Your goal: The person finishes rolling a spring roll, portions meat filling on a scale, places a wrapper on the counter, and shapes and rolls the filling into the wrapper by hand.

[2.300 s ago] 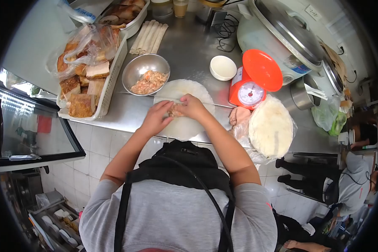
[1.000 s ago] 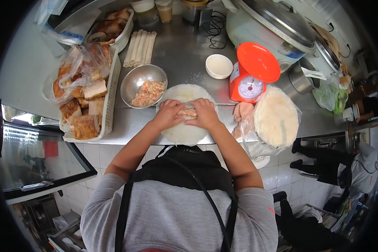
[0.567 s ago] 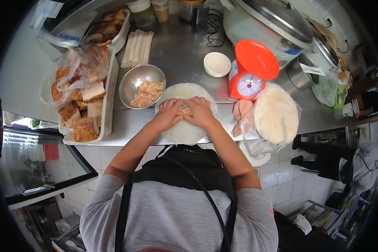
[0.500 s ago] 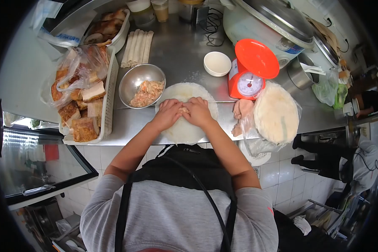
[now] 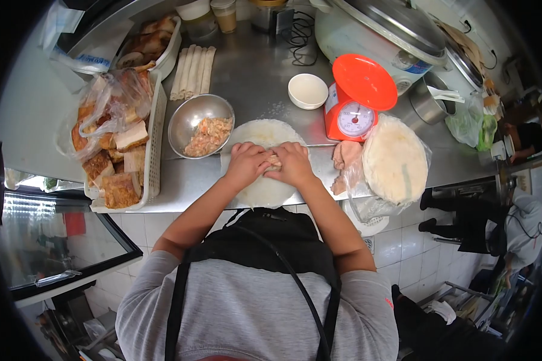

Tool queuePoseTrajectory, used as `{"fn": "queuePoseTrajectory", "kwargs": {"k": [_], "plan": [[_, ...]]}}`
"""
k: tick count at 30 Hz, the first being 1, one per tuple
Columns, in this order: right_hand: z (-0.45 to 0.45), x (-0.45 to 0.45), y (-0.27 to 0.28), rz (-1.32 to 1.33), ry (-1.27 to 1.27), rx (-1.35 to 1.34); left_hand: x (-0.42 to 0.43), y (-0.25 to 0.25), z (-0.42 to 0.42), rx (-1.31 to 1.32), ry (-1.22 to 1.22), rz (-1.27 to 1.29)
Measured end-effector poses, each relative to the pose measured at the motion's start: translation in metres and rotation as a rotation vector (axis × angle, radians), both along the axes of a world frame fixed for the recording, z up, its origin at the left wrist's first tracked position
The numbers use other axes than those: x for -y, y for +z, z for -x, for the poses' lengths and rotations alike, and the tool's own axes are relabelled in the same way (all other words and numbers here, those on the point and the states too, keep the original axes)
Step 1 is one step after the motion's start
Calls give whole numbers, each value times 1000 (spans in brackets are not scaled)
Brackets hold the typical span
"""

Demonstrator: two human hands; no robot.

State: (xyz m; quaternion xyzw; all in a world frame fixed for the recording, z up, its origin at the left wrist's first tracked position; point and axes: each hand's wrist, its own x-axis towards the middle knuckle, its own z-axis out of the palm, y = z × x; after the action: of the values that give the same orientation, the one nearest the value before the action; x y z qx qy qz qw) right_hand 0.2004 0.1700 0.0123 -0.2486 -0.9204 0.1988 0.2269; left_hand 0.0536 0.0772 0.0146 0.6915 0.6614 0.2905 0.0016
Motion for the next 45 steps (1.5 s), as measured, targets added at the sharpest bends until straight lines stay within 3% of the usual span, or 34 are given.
{"fn": "queuePoseTrajectory", "kwargs": {"k": [2, 8, 11, 17, 20, 26, 32, 37, 41, 45], "plan": [[-1, 2, 9, 25, -13, -97, -2, -4, -2, -23, 6, 16], [1, 0, -12, 54, 6, -45, 1, -14, 8, -27, -5, -22], [6, 7, 2, -54, -50, -99, 3, -8, 10, -25, 43, -26], [8, 6, -7, 7, -14, 26, 4, -12, 21, -14, -49, 88], [-4, 8, 8, -16, -83, -22, 5, 1, 10, -37, 26, 13], [-12, -4, -15, -11, -35, 28, -6, -9, -4, -81, -7, 5], [-20, -5, 6, 41, 21, -197, -8, 1, -7, -14, -3, -44], [-21, -10, -18, 71, 3, -125, -10, -8, -4, -46, -16, -19], [-11, 1, 5, -19, -87, -162, -7, -3, 0, -39, -16, 14], [-9, 0, -7, 3, 0, -28, -7, -8, 2, -41, -24, 6]]}}
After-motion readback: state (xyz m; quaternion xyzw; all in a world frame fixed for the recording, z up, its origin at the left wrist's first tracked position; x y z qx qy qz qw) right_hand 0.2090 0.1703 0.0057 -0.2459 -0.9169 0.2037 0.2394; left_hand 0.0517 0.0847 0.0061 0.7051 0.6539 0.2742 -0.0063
